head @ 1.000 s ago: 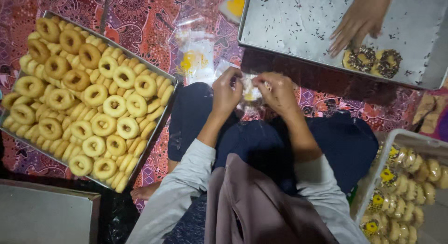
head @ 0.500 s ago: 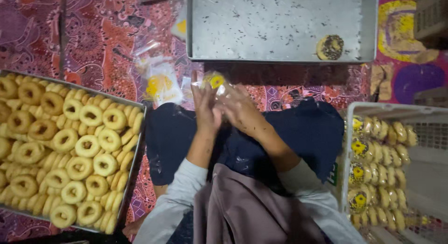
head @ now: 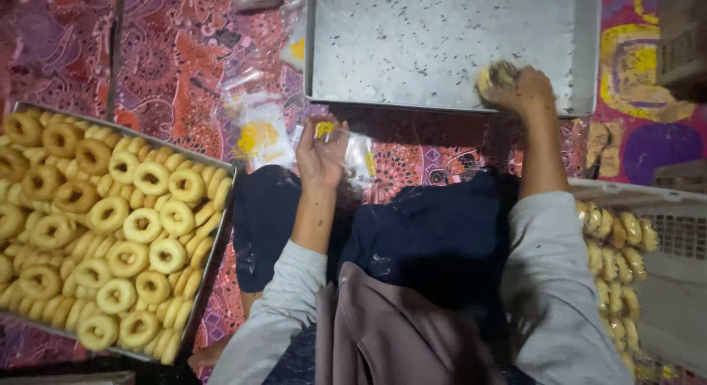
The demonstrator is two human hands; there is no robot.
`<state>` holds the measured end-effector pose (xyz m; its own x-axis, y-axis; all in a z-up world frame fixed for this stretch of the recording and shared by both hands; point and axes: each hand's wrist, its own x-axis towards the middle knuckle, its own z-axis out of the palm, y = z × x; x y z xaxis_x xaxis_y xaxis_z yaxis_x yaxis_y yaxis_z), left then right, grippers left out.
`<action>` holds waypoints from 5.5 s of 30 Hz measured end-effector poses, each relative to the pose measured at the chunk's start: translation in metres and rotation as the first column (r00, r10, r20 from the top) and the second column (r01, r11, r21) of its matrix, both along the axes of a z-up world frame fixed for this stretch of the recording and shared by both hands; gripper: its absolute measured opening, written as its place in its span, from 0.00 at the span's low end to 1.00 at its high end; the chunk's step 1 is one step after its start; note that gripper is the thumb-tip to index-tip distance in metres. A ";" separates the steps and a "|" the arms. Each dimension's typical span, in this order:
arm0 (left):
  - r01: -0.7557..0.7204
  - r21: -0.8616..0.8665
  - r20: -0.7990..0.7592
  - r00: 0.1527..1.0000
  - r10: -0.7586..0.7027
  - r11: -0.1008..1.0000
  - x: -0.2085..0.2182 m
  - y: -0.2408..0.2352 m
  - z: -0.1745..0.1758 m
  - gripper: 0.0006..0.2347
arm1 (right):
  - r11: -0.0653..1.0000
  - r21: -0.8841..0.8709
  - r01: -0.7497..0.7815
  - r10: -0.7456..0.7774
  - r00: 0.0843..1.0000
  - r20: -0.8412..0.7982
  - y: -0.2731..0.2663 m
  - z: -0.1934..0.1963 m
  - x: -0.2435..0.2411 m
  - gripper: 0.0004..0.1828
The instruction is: The person sits on the floor and packages donuts into small plastic bags. They pick up donuts from metal trays, place them into bags, and then place the filled bags into a white plastic crate.
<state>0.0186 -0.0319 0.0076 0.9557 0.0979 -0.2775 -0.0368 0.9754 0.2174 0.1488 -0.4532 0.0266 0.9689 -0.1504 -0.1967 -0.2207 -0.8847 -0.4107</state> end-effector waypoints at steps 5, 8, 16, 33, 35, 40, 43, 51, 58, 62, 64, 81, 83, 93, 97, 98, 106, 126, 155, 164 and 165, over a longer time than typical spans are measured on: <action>-0.022 -0.218 -0.007 1.000 0.021 0.976 0.013 0.026 -0.012 0.12 | 0.792 0.599 -0.115 0.030 0.988 0.150 0.113 0.051 -0.066 0.36; -0.087 -0.264 -0.092 0.994 0.065 0.960 0.024 0.025 -0.010 0.14 | 0.439 0.744 -0.504 0.304 0.862 0.405 0.172 0.080 -0.126 0.34; -0.046 -0.071 0.321 0.945 0.067 0.996 0.000 0.003 0.005 0.20 | 0.752 0.400 -0.524 0.283 0.805 0.521 0.280 0.116 -0.191 0.28; -0.471 0.768 0.506 0.862 -0.040 -0.433 -0.153 0.069 0.057 0.09 | 0.528 0.559 -0.639 0.643 0.731 0.228 0.331 0.088 -0.178 0.19; -0.376 0.883 0.418 0.902 0.105 -0.282 -0.170 0.076 0.058 0.04 | 0.597 0.429 -0.678 0.671 0.715 0.197 0.340 0.098 -0.196 0.17; -0.156 0.870 0.051 0.972 0.228 0.467 -0.191 0.095 0.037 0.06 | 0.610 0.290 -0.737 0.449 0.623 0.640 0.343 0.104 -0.230 0.11; -0.243 0.781 0.150 0.967 0.204 0.575 -0.189 0.103 0.024 0.05 | 0.405 0.064 -0.912 0.712 0.359 0.604 0.360 0.099 -0.244 0.09; -0.209 0.850 0.114 0.969 0.218 0.484 -0.178 0.106 -0.002 0.06 | 0.490 0.233 -0.840 0.580 0.514 0.632 0.364 0.094 -0.245 0.09; -0.166 0.962 0.132 0.978 0.161 0.219 -0.185 0.089 -0.024 0.08 | 0.433 0.152 -0.889 0.628 0.418 0.657 0.378 0.070 -0.238 0.18; -0.093 0.994 0.079 0.969 0.235 0.048 -0.179 0.086 -0.003 0.08 | 0.449 0.137 -0.883 0.694 0.441 0.569 0.373 0.076 -0.232 0.25; -0.130 0.988 0.143 0.971 0.191 -0.083 -0.182 0.085 0.009 0.08 | 0.416 0.155 -0.896 0.650 0.412 0.639 0.370 0.077 -0.233 0.28; -0.316 0.880 0.421 0.865 0.275 -0.354 -0.203 0.053 0.067 0.16 | 0.150 0.985 -0.085 0.434 0.901 0.011 0.341 -0.060 -0.266 0.32; -0.198 0.974 0.227 0.885 0.407 -0.114 -0.203 0.068 0.051 0.17 | 0.123 0.989 0.082 0.474 0.871 -0.131 0.348 -0.070 -0.261 0.31; 0.014 0.925 -0.104 0.970 0.218 0.380 -0.213 0.088 -0.008 0.09 | 0.472 0.752 -0.461 0.382 0.875 0.297 0.347 -0.055 -0.276 0.20; -0.024 0.981 -0.021 0.973 0.232 0.190 -0.198 0.088 0.020 0.08 | 0.609 0.641 -0.468 0.226 0.876 0.425 0.349 -0.006 -0.271 0.14; -0.043 0.981 -0.004 0.970 0.243 0.188 -0.192 0.084 0.027 0.08 | 0.604 0.634 -0.483 0.171 0.855 0.489 0.348 0.009 -0.267 0.11; -0.454 0.828 0.333 0.870 0.363 0.329 -0.189 0.060 0.033 0.06 | 0.664 0.375 -0.646 0.179 0.625 0.759 0.355 0.037 -0.260 0.09; -0.257 0.966 0.228 0.878 0.420 0.013 -0.225 0.063 -0.057 0.05 | 0.807 0.533 -0.254 0.046 0.927 0.373 0.249 -0.127 -0.182 0.27; -0.139 0.824 -0.177 0.858 0.482 0.550 -0.170 0.461 -0.008 0.23 | 0.957 0.263 -0.119 0.042 0.960 0.278 0.049 -0.075 -0.121 0.32; 0.094 0.814 -0.047 0.994 0.097 -0.573 -0.055 0.335 0.232 0.29 | 0.803 0.594 -0.045 -0.212 0.910 0.356 0.023 -0.140 -0.115 0.19; 0.099 0.642 0.071 0.980 0.187 -0.760 -0.035 0.311 0.217 0.29 | 0.780 0.626 -0.020 -0.252 0.905 0.342 0.024 -0.146 -0.110 0.18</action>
<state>-0.0160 0.2794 0.2250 0.8977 0.2774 0.3425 0.0982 -0.8835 0.4581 0.0389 -0.4287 -0.1190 0.9636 -0.2484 0.0990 -0.0085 -0.3985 -0.9171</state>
